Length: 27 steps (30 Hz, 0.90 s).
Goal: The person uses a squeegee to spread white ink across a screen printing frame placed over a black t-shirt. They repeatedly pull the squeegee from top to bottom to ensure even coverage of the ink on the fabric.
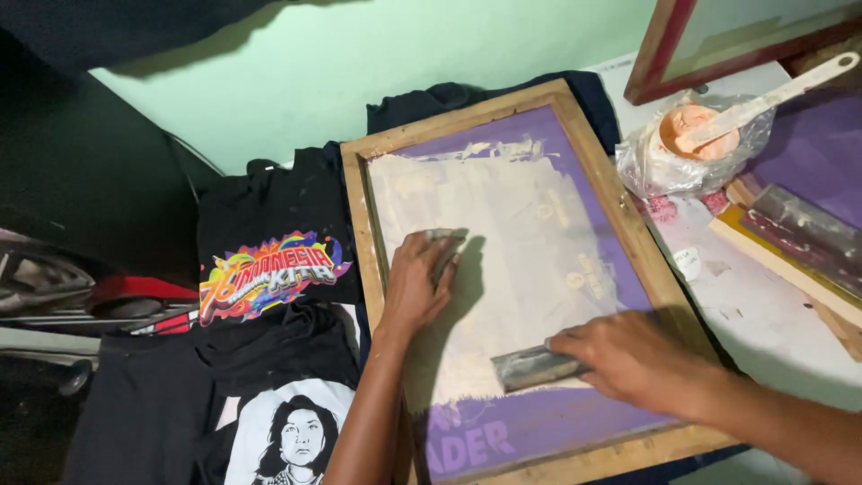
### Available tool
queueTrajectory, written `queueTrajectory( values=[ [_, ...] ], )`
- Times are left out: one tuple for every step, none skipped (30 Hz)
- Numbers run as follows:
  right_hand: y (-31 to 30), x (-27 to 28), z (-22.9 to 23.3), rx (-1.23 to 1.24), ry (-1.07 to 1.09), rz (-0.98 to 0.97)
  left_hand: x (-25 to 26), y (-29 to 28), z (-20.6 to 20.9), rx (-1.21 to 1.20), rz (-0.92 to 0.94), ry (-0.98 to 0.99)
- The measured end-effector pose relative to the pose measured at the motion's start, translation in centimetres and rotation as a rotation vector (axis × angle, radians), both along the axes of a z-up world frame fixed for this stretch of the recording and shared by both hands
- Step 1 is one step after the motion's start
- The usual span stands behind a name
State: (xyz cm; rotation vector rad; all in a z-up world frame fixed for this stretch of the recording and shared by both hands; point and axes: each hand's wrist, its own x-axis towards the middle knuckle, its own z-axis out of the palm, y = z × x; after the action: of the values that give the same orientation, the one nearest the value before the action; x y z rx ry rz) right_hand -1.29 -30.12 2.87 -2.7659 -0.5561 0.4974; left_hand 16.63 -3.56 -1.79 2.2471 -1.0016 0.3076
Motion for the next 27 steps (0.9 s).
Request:
queueTrajectory(
  values=[
    [-0.3,0.8,1.1,0.0,0.003,-0.002,-0.3,-0.3,0.6,0.0,-0.002,0.003],
    [-0.5,1.6,2.1,-0.031,-0.053,-0.093,-0.5,-0.5,1.1,0.061,0.044,-0.001],
    [-0.9,2.6,3.2,-0.063,-0.114,-0.178,-0.7,-0.8,1.7,0.119,0.095,-0.008],
    [-1.7,4.7,3.2,-0.065,-0.115,-0.175,-0.9,-0.6,1.7,0.116,0.099,-0.009],
    [-2.3,6.8,3.1,-0.064,-0.231,-0.223,-1.0,-0.3,1.6,0.166,0.12,-0.002],
    [-3.0,8.9,3.1,-0.062,-0.347,-0.269,-1.2,0.0,1.5,0.216,0.14,0.005],
    [-3.2,11.1,2.3,-0.058,-0.346,-0.27,-1.7,-0.1,2.2,0.22,0.139,0.005],
    [-3.4,13.3,1.6,-0.161,-0.441,-0.267,-2.1,-0.3,3.0,0.326,0.146,0.036],
    [-3.7,15.8,1.0,-0.267,-0.544,-0.266,-2.2,-0.6,3.9,0.43,0.153,0.059],
    [-3.5,17.0,1.1,-0.265,-0.55,-0.269,-1.9,-1.0,3.8,0.431,0.153,0.052],
    [-3.4,18.1,1.1,-0.261,-0.537,-0.282,-2.0,-1.4,3.6,0.496,0.147,0.106],
    [-3.2,19.1,1.0,-0.256,-0.523,-0.294,-2.1,-1.8,3.4,0.562,0.142,0.16],
    [-2.7,19.1,1.1,-0.253,-0.521,-0.291,-2.4,-1.8,3.7,0.564,0.146,0.163],
    [-2.2,19.0,1.2,-0.278,-0.498,-0.298,-2.6,-1.9,3.9,0.582,0.151,0.192],
    [-2.0,18.9,1.5,-0.308,-0.478,-0.32,-2.6,-2.3,4.2,0.6,0.145,0.212],
    [-2.5,19.5,0.9,-0.309,-0.479,-0.33,-2.4,-2.2,4.4,0.601,0.136,0.207],
    [-2.8,19.5,0.0,-0.301,-0.485,-0.317,-2.8,-2.1,4.3,0.62,0.131,0.213],
    [-3.2,19.4,-0.9,-0.292,-0.49,-0.305,-3.2,-2.0,4.3,0.639,0.126,0.218],
    [-3.0,18.3,-0.2,-0.291,-0.49,-0.295,-3.6,-1.7,4.2,0.638,0.135,0.224],
    [-2.7,17.1,0.6,-0.25,-0.44,-0.293,-4.0,-1.4,4.2,0.653,0.113,0.223],
    [-2.6,16.0,1.4,-0.21,-0.393,-0.298,-4.3,-1.1,4.2,0.67,0.087,0.217],
    [-2.1,14.9,1.8,-0.209,-0.395,-0.295,-4.5,-0.6,4.0,0.67,0.091,0.217],
    [-1.9,13.4,2.2,-0.212,-0.336,-0.3,-4.7,-0.2,3.6,0.634,0.092,0.195],
    [-1.8,11.9,2.5,-0.215,-0.278,-0.304,-4.9,0.1,3.3,0.597,0.093,0.174],
    [-2.4,10.8,0.6,-0.216,-0.275,-0.311,-4.7,0.1,2.8,0.598,0.085,0.174],
    [-2.9,9.7,-1.2,-0.215,-0.284,-0.271,-4.4,0.1,2.3,0.534,0.101,0.129],
    [-3.2,8.6,-3.1,-0.213,-0.291,-0.221,-4.4,0.5,1.8,0.469,0.126,0.091]
  ],
)
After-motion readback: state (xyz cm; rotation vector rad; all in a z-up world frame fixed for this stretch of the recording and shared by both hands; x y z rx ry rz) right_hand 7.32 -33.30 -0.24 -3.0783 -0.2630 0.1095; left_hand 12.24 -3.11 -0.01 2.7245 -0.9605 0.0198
